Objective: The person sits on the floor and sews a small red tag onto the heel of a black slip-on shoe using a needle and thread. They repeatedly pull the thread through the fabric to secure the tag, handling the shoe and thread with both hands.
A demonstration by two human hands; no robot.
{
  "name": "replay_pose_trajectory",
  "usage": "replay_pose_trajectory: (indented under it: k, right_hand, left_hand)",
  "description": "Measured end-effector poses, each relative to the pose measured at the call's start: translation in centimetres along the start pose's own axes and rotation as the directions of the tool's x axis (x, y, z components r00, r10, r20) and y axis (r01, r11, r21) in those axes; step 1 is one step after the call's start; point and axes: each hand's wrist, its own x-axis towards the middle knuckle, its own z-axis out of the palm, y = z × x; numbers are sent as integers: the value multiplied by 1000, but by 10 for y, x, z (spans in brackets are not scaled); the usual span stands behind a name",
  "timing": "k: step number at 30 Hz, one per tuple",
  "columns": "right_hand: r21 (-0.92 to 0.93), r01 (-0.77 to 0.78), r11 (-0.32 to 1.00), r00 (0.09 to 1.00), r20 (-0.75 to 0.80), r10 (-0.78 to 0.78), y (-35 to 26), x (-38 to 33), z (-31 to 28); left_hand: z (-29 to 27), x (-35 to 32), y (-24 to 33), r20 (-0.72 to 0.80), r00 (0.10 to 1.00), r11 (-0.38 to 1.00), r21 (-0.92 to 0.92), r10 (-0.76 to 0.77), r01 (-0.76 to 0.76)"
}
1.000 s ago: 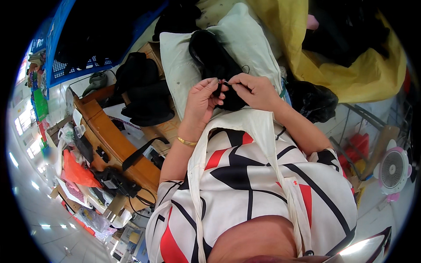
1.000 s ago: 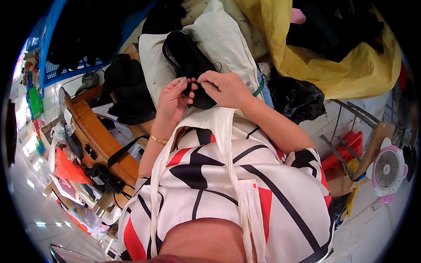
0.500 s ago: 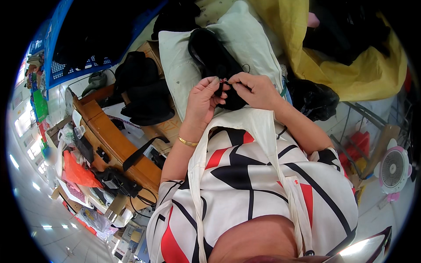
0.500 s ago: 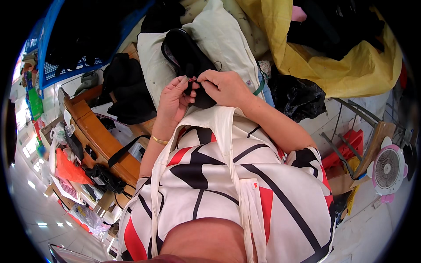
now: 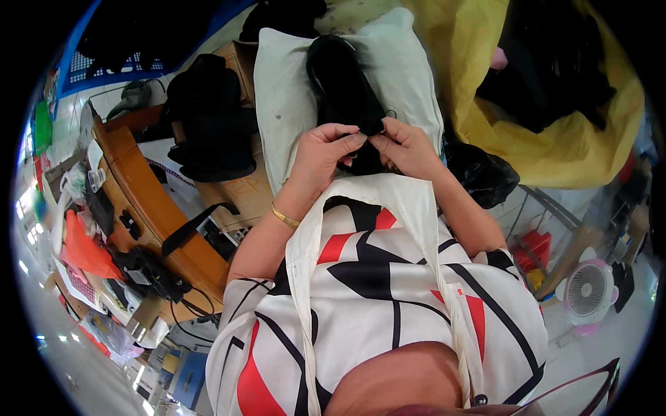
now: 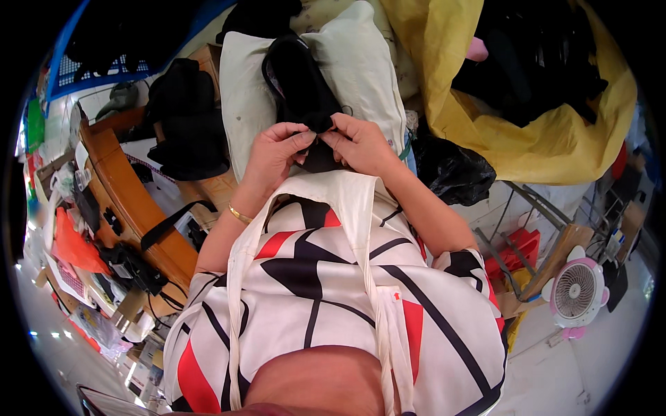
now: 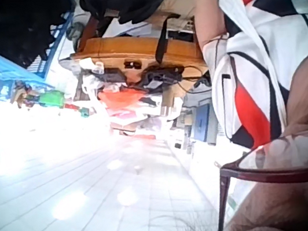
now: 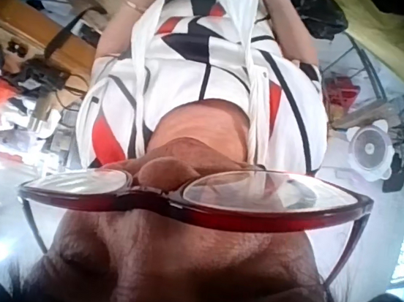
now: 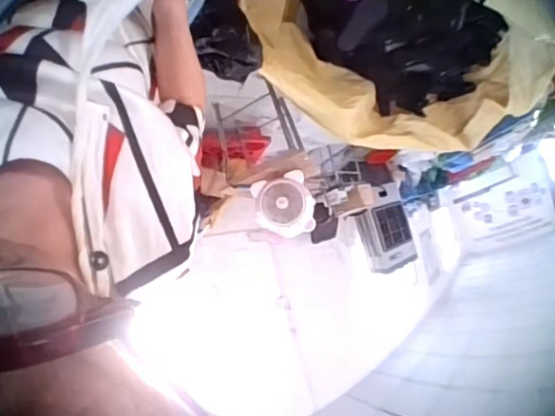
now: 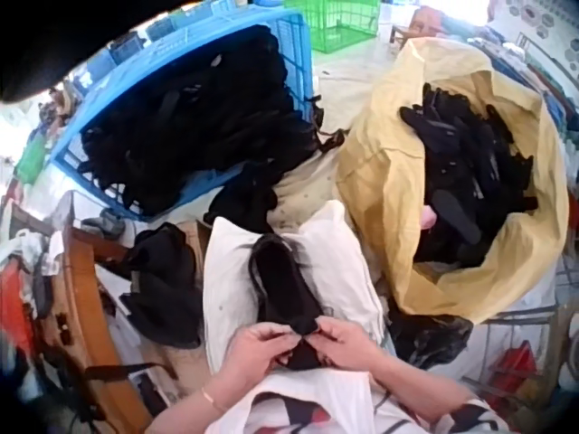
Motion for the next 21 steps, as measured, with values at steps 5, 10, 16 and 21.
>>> replay_pose_trajectory:
  k: [5, 10, 16, 21]
  right_hand:
    - [-25, 21, 999, 1000, 13, -20, -5, 0, 0]
    - [-5, 45, 999, 996, 78, -45, -5, 0, -9]
    - [65, 21, 998, 990, 141, -30, 0, 1, -16]
    - [64, 14, 998, 992, 121, -22, -1, 2, -15]
  left_hand:
    - [8, -4, 4, -4, 997, 996, 15, 83, -82]
    - [7, -3, 2, 8, 990, 989, 34, 143, -143]
    - [5, -3, 3, 15, 988, 986, 48, 156, -157]
    - [3, -2, 4, 15, 994, 991, 77, 110, -111]
